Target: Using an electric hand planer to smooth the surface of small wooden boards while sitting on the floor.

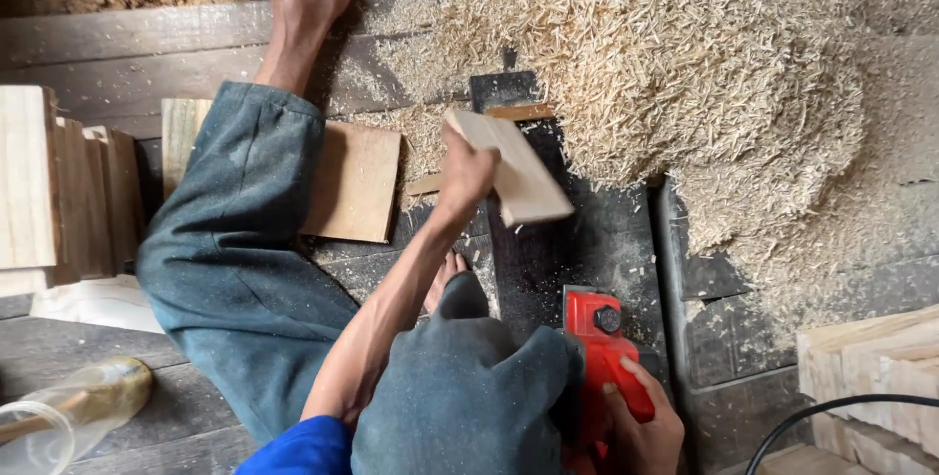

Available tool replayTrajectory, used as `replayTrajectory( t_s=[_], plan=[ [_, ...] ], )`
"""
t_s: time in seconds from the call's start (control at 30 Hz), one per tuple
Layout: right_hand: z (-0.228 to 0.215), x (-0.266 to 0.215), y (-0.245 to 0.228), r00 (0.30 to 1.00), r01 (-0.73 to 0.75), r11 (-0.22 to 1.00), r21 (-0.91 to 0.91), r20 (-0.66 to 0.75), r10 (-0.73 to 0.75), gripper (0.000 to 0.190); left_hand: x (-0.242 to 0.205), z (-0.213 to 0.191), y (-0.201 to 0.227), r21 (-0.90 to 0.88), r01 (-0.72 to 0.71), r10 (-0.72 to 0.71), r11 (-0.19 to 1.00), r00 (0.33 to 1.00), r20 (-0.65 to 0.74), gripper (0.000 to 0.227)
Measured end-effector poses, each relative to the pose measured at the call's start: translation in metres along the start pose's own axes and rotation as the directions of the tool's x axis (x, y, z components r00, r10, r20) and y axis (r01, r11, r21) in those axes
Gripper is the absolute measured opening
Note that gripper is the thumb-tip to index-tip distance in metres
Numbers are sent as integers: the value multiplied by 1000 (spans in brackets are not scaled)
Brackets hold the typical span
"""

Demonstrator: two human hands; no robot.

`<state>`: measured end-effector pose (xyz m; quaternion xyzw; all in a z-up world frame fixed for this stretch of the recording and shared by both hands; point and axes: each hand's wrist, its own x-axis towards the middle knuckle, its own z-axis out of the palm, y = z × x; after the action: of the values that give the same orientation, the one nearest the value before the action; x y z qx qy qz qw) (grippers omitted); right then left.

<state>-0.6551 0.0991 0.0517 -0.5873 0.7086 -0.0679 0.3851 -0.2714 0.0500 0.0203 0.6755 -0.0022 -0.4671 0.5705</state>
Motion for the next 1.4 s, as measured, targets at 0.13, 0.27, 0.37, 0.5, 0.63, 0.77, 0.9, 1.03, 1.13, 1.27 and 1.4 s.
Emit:
replayTrajectory(
  t_s=[0.13,0.27,0.37,0.5,0.63,0.77,0.9,1.03,1.13,1.27,1.4],
  plan=[
    [5,-2,-1,998,-68,997,43,-15,69,48,55,-16,-12,-352,218,-227,910,974,15,18],
    [8,0,6,995,-102,995,19,16,102,50,93,-29,-32,-543,383,-378,748,917,126,26],
    [9,2,11,995,-93,996,-8,29,94,50,103,-36,-45,-593,423,-396,685,900,184,26],
    [11,8,26,996,-81,994,-73,35,84,52,100,-42,-54,-620,435,-401,653,893,205,24],
    [13,10,34,997,-60,992,-111,31,64,52,104,-45,-66,-636,444,-399,631,889,224,25],
    [14,10,31,998,-44,994,-101,42,48,53,71,-41,-44,-545,373,-319,751,928,194,33],
    [14,8,20,991,-123,980,-156,25,128,53,14,-40,-14,-217,-154,164,964,986,30,68],
    [14,10,24,995,-92,994,-66,44,95,52,16,-42,-50,-19,-586,579,810,794,184,33],
    [15,17,40,997,-40,993,-108,66,48,56,16,-44,-66,127,-898,853,420,439,281,57],
    [16,15,38,997,-48,990,-134,60,57,53,12,-41,-74,80,-937,847,339,341,408,82],
    [10,2,0,977,-191,978,-89,80,198,51,20,-41,-92,65,-916,826,397,387,409,80]
  ],
)
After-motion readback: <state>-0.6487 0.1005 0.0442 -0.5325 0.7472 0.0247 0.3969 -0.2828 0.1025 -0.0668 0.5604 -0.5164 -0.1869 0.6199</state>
